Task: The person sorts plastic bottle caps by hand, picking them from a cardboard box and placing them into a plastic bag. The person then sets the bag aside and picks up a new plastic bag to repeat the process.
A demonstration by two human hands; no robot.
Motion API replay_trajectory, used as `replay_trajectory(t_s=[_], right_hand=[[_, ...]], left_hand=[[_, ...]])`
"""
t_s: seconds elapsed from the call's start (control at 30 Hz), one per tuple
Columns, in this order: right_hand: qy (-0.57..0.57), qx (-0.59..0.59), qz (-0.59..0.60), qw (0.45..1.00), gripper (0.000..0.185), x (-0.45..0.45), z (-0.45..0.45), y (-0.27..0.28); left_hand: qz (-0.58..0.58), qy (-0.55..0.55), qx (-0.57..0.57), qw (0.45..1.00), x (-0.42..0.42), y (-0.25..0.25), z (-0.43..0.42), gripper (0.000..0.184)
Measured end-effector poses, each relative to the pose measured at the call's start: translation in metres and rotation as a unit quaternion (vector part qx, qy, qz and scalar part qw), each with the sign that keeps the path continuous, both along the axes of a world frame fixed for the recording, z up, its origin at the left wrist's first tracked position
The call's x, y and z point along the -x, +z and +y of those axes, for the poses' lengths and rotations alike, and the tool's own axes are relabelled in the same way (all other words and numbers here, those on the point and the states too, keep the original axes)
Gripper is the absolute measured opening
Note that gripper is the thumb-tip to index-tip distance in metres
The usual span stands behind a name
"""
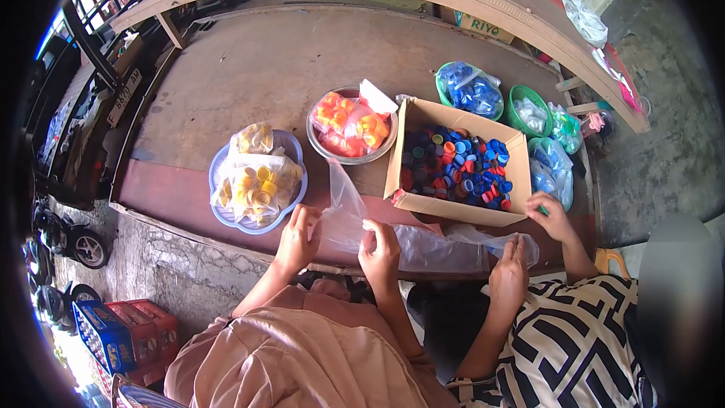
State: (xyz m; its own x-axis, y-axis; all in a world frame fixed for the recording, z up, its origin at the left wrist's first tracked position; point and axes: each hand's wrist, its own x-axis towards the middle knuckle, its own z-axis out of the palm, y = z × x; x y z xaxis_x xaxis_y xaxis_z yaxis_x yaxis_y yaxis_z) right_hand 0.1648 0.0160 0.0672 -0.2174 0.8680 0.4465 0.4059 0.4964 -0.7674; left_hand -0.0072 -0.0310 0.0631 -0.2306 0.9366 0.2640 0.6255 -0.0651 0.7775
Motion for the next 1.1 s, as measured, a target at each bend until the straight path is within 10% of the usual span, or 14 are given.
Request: replay_trajectory(t_s=[0.4,0.5,0.7,1.1], right_hand=[[0.103,0.334,0.201,0.915,0.037,0.003,0.003,0.007],[0.155,0.339,0.202,0.906,0.040,0.004,0.000,0.008],[0.084,-0.043,-0.043,0.995,0.030,0.010,0.006,0.037],[0.058,0.057,0.012,0.997,0.021,0.017,0.031,0.018]], left_hand=[[-0.004,-0.152,-0.198,0.968,-0.014,0.000,0.002,0.109],[0.007,-0.118,-0.182,0.976,-0.016,0.002,0.007,0.107],[-0.004,-0.166,-0.136,0.977,-0.013,-0.020,0.019,0.092],[-0.017,-0.269,-0.108,0.957,-0.013,-0.005,0.040,0.116]])
